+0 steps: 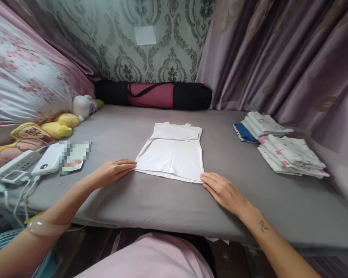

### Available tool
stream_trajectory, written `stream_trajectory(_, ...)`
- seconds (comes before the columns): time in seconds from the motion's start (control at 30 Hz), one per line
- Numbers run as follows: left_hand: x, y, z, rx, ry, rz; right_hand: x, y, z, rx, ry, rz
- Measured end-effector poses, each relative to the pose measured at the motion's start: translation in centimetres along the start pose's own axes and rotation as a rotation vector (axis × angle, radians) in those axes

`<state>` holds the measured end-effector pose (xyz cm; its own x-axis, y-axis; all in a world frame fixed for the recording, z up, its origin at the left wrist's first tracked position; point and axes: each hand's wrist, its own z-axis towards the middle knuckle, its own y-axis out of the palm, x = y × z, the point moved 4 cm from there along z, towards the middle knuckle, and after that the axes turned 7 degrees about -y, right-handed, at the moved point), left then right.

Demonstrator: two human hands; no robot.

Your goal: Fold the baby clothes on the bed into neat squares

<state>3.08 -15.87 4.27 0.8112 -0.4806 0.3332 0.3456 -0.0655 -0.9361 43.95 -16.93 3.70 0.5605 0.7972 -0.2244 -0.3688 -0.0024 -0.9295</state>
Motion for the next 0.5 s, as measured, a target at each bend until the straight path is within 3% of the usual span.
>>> stream_trajectory(0.3,-0.51,0.14,-0.02,-0.002,0.019,0.130,0.45,-0.15,0.16,-0.031,-0.001,-0.180)
stream_trajectory(0.5,-0.22,0.02,0.05,-0.014,0.062,0.160,0.23,-0.44,0.40,-0.051,0.010,-0.141)
